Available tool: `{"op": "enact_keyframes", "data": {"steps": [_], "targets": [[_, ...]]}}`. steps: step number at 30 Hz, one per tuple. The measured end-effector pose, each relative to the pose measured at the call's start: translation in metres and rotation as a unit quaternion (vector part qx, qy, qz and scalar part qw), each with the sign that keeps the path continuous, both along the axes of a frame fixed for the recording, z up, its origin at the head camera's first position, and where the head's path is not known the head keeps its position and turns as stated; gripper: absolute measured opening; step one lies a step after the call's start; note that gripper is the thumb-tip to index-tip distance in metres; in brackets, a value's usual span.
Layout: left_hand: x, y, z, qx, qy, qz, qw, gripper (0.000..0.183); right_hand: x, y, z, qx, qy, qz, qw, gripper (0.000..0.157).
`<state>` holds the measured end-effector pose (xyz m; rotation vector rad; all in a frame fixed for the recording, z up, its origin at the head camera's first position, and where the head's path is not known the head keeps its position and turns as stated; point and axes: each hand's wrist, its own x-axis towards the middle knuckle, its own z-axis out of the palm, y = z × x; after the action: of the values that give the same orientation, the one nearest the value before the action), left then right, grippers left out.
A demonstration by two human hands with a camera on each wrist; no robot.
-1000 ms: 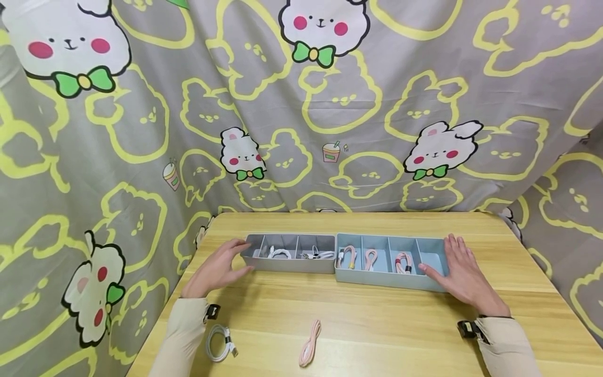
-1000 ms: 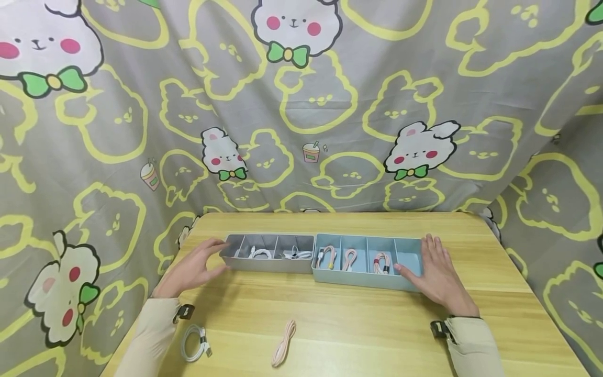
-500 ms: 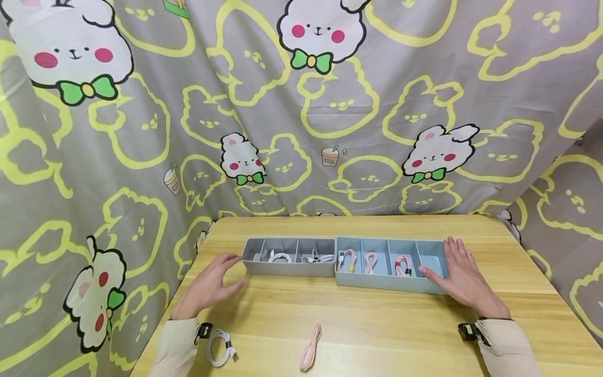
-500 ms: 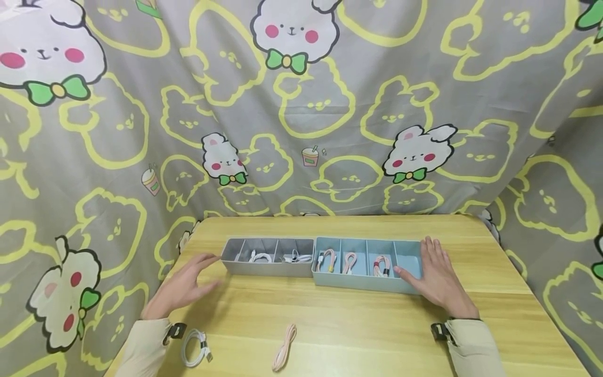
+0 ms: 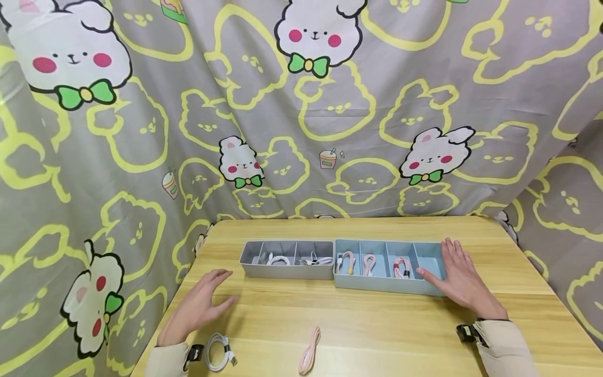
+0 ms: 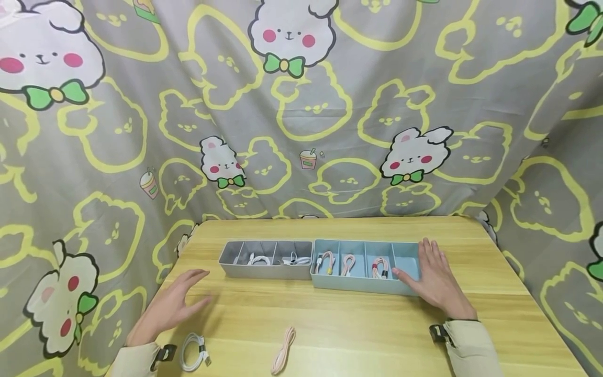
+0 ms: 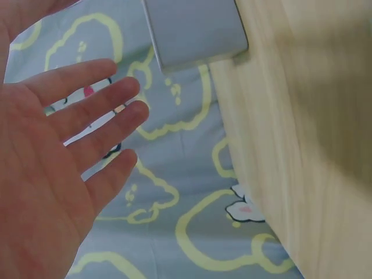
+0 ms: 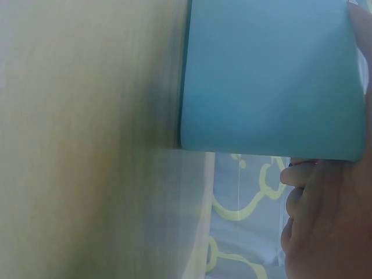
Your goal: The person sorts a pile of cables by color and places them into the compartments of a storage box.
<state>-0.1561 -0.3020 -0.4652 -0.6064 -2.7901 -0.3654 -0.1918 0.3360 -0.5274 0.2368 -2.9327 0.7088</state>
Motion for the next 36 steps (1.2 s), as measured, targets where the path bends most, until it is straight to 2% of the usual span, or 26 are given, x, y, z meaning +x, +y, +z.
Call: {"op": "enact_keyframes", "data": {"steps": [11, 21, 24, 30, 36], "targets": [[0.024, -0.002, -0.011, 0.005, -0.004, 0.017, 0.9998, 0.064, 0.003, 0.001, 0.000, -0.001, -0.004, 0.003, 1.000, 0.110], [0.043, -0.001, -0.017, 0.008, -0.032, 0.041, 0.9986, 0.067, 0.003, 0.000, -0.001, -0.011, 0.006, 0.002, 1.000, 0.110], [0.048, -0.002, -0.020, 0.005, -0.055, 0.052, 0.9971, 0.069, 0.002, 0.000, -0.001, -0.009, 0.004, 0.002, 1.000, 0.110], [0.055, -0.004, -0.023, 0.013, -0.134, 0.073, 0.9882, 0.073, 0.003, -0.001, -0.001, -0.010, 0.003, 0.002, 1.000, 0.110], [0.064, -0.004, -0.029, 0.018, -0.169, 0.088, 0.9816, 0.077, 0.003, -0.001, -0.001, -0.013, 0.003, 0.002, 1.000, 0.110]]}}
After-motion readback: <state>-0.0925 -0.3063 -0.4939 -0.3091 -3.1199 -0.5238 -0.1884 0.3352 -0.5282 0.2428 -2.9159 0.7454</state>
